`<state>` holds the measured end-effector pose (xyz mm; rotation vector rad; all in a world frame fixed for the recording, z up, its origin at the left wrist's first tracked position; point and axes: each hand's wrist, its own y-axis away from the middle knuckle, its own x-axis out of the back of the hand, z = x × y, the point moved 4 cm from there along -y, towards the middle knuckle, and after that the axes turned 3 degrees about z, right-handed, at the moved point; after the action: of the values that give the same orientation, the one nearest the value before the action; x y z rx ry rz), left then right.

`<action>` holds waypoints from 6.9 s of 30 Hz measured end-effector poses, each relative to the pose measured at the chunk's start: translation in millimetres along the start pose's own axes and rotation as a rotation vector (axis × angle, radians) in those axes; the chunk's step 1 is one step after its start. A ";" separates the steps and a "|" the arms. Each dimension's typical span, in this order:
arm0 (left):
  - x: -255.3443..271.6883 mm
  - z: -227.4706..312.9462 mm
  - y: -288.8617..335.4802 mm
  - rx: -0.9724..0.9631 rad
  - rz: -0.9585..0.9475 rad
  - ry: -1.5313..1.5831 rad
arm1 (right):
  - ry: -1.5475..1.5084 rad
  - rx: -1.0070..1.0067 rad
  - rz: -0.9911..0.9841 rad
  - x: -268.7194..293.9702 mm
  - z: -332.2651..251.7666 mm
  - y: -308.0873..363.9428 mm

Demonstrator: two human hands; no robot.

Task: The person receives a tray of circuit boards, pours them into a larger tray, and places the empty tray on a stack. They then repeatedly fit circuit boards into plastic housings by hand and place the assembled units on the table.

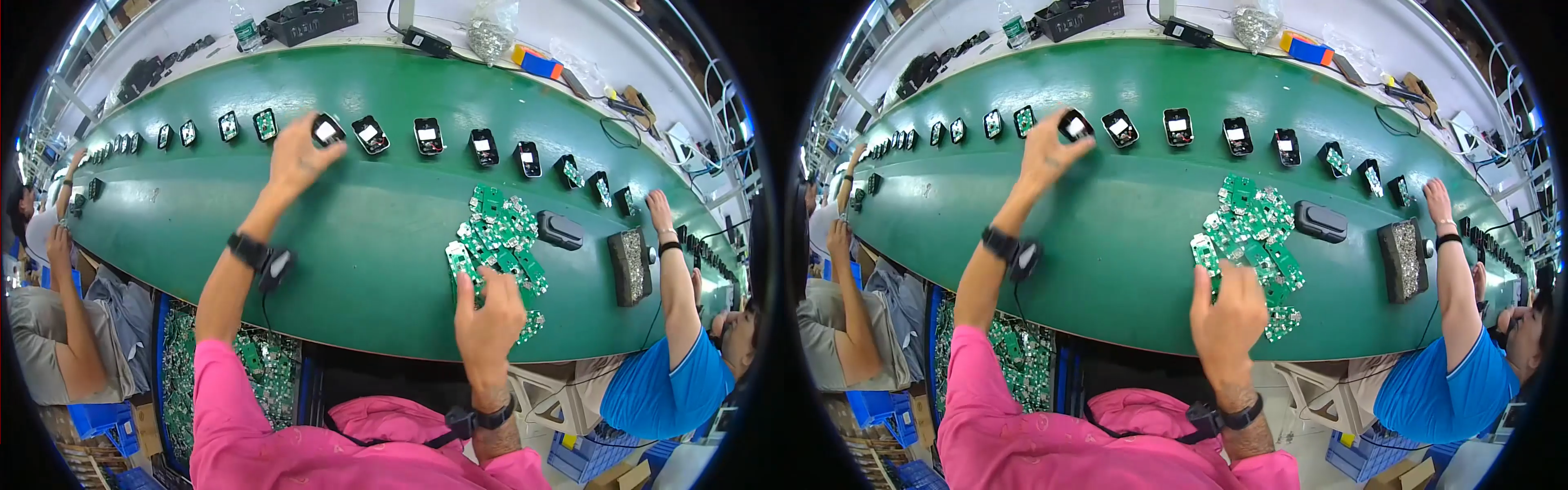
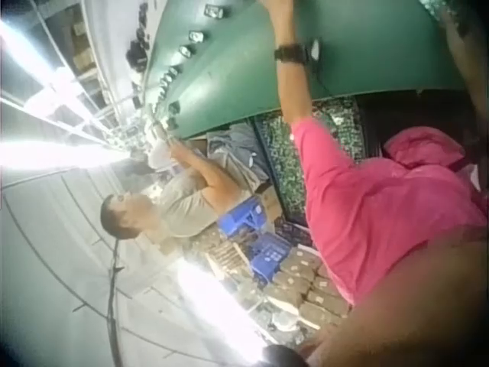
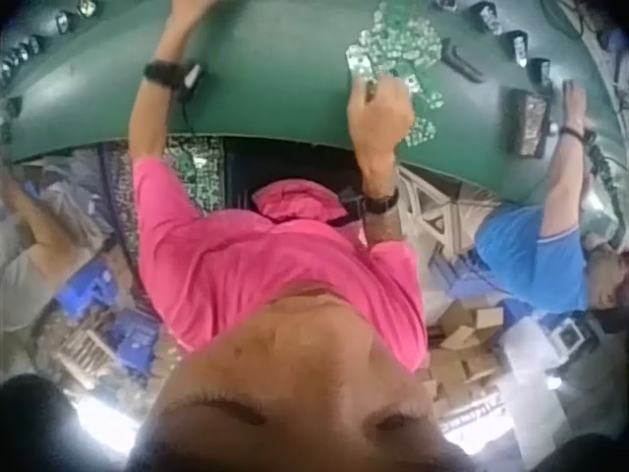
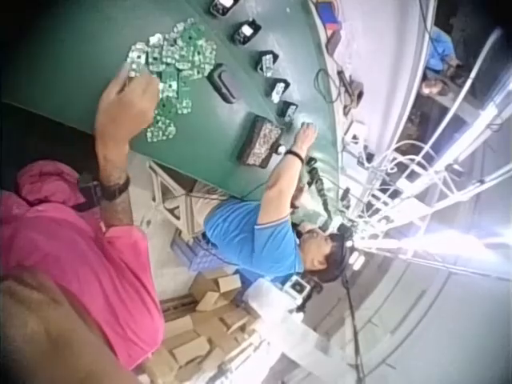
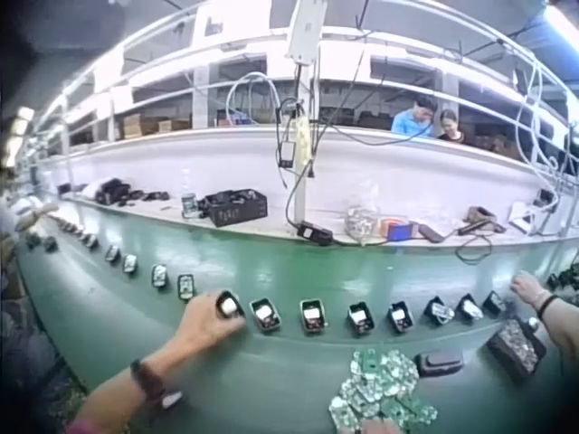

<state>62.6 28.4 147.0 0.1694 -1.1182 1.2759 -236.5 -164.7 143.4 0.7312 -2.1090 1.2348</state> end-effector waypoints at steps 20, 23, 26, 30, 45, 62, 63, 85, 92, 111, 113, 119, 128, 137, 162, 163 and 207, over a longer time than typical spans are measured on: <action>-17.2 95.2 171.9 -0.076 -0.249 0.442 | -0.093 -0.080 -0.091 -3.8 20.7 0.0; -7.2 104.0 178.8 0.035 -0.353 0.630 | -0.437 -0.321 -0.153 9.7 34.5 2.1; -2.4 115.3 184.3 0.033 -0.441 0.757 | -1.148 -0.541 -0.372 14.1 25.7 6.4; 3.4 124.0 184.7 -0.008 -0.428 0.767 | -1.292 -0.557 -0.462 10.1 17.3 11.4; 2.4 138.6 192.5 -0.018 -0.355 0.795 | -1.007 -0.319 -0.355 2.6 -2.9 35.4; 8.2 156.7 206.2 0.140 -0.338 0.787 | -0.646 -0.037 -0.063 17.0 -22.4 26.1; 7.5 157.0 207.3 0.140 -0.335 0.786 | -0.648 -0.035 -0.064 16.9 -23.7 26.9; -12.2 173.7 245.9 0.315 -0.179 1.102 | -0.836 -0.158 0.090 16.1 -26.1 62.8; -0.6 176.0 243.8 0.307 -0.089 0.943 | -0.753 0.070 -0.031 35.1 -30.5 55.5; 42.0 192.4 247.8 0.015 0.042 0.729 | -0.451 0.384 -0.262 79.0 -45.7 36.8; 42.8 193.4 247.7 0.009 0.038 0.711 | -0.437 0.398 -0.272 79.2 -46.5 37.2; 47.7 197.3 246.0 -0.054 0.030 0.560 | -0.434 0.395 -0.289 79.9 -46.1 36.1; 47.0 201.8 245.9 -0.106 0.001 0.424 | -0.356 0.432 -0.311 80.3 -46.7 37.9; 36.6 195.3 246.2 -0.029 -0.122 0.501 | -0.475 0.317 -0.268 67.4 -40.8 41.5; 13.4 180.6 247.3 0.183 -0.428 0.919 | -1.225 -0.502 -0.395 44.8 5.1 71.1; 12.1 180.2 248.3 0.209 -0.522 0.955 | -1.299 -0.570 -0.414 46.2 8.2 70.6; -9.3 165.4 220.1 0.206 0.039 0.692 | -0.661 -0.218 -0.359 -11.0 -29.1 37.1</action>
<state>-209.3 -8.2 122.2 -0.1391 -0.3992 1.3363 -249.0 -121.3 126.0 1.4870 -2.4073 0.5968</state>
